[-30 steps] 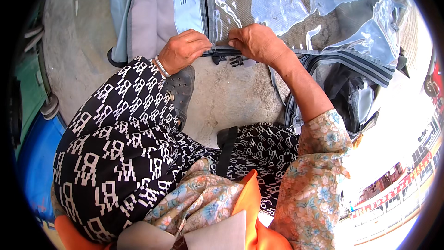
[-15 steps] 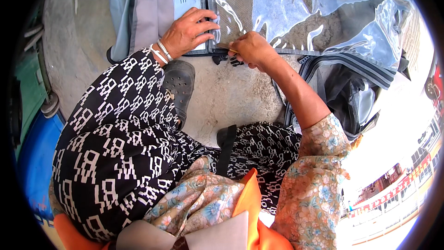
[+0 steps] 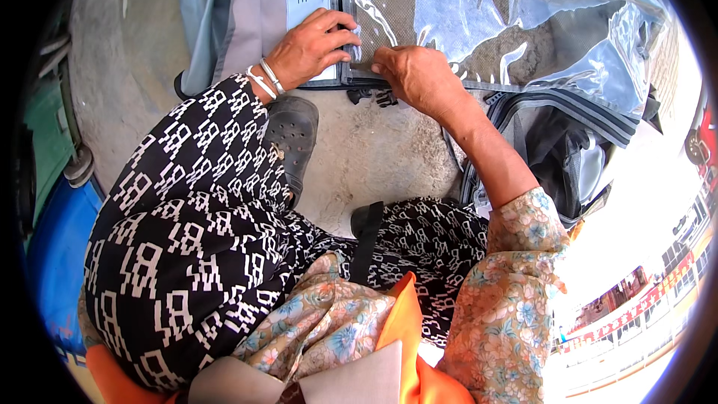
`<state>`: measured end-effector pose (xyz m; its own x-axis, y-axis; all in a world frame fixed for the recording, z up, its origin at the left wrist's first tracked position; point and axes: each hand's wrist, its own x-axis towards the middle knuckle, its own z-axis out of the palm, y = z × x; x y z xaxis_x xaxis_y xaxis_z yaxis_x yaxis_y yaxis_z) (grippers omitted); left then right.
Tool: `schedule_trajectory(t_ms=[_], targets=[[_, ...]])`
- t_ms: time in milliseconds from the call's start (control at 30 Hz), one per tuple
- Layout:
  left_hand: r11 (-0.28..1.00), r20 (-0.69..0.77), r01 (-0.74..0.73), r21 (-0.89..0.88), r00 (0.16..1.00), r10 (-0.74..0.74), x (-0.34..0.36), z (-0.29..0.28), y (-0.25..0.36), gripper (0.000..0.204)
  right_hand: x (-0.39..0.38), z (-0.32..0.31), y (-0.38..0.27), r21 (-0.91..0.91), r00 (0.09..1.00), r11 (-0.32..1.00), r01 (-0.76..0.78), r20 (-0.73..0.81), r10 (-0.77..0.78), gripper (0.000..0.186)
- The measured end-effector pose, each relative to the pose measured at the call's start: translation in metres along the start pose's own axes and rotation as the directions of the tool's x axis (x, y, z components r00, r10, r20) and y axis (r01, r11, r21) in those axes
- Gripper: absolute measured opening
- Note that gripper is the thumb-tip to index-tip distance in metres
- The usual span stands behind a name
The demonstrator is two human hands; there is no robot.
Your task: The person unzips a grey and clear plastic bag, removes a plastic sheet, and then uses a yellow utility knife to cut and remove a zipper from the bag. They manipulate the bag's fabric and zipper components throughout the process.
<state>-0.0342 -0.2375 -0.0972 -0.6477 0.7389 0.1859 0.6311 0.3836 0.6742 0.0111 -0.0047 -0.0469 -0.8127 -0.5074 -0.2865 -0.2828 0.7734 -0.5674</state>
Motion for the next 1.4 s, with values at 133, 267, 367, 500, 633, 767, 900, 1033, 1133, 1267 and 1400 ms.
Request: schedule_trajectory(t_ms=[133, 267, 367, 500, 633, 767, 900, 1033, 1133, 1267, 1400], targets=[[1.0, -0.009, -0.003, 0.001, 1.0, 0.003, -0.001, -0.001, 0.0, 0.031, 0.004, -0.001, -0.001, -0.053, 0.998, 0.998, 0.028, 0.063, -0.024, 0.016], [1.0, -0.01, 0.006, -0.008, 1.0, -0.006, -0.003, -0.001, 0.0, 0.032, 0.011, -0.012, -0.003, -0.095, 0.985, 0.995, -0.022, 0.17, 0.038, 0.017], [1.0, -0.009, -0.002, -0.006, 1.0, 0.002, -0.004, -0.001, -0.001, 0.03, 0.013, -0.015, 0.002, -0.119, 0.976, 0.993, -0.004, 0.216, 0.03, 0.018], [0.999, 0.009, 0.004, -0.04, 1.0, -0.004, -0.006, -0.003, 0.0, 0.029, 0.005, -0.01, 0.008, -0.046, 0.991, 0.996, 0.074, 0.119, -0.068, 0.017], [0.986, -0.037, 0.006, -0.166, 0.999, -0.012, -0.013, -0.004, -0.006, 0.026, -0.015, 0.004, -0.011, 0.213, 0.965, 0.947, -0.241, -0.048, 0.257, 0.021], [0.995, -0.039, -0.012, -0.104, 0.999, 0.008, -0.012, -0.004, -0.008, 0.03, -0.018, 0.033, -0.033, 0.374, 0.918, 0.863, -0.34, -0.068, 0.391, 0.023], [0.999, -0.081, 0.009, -0.052, 0.997, -0.013, -0.002, -0.001, -0.009, 0.017, -0.014, 0.043, -0.045, 0.407, 0.861, 0.802, -0.437, -0.069, 0.504, 0.025], [0.998, -0.087, 0.032, -0.053, 0.996, -0.037, 0.002, 0.002, -0.011, 0.017, -0.016, 0.056, -0.047, 0.429, 0.857, 0.792, -0.434, -0.074, 0.51, 0.024], [0.995, -0.012, 0.048, -0.084, 0.999, -0.05, 0.003, -0.001, -0.01, 0.022, -0.018, 0.064, -0.047, 0.496, 0.834, 0.738, -0.458, -0.049, 0.55, 0.024], [0.997, 0.063, -0.071, 0.032, 0.996, 0.069, 0.005, -0.007, -0.007, 0.021, -0.018, 0.064, -0.048, 0.543, 0.803, 0.683, -0.489, -0.025, 0.595, 0.025], [0.994, 0.049, -0.106, 0.034, 0.993, 0.104, 0.007, -0.007, -0.009, 0.019, -0.016, 0.06, -0.051, 0.514, 0.817, 0.716, -0.473, -0.048, 0.574, 0.025]])
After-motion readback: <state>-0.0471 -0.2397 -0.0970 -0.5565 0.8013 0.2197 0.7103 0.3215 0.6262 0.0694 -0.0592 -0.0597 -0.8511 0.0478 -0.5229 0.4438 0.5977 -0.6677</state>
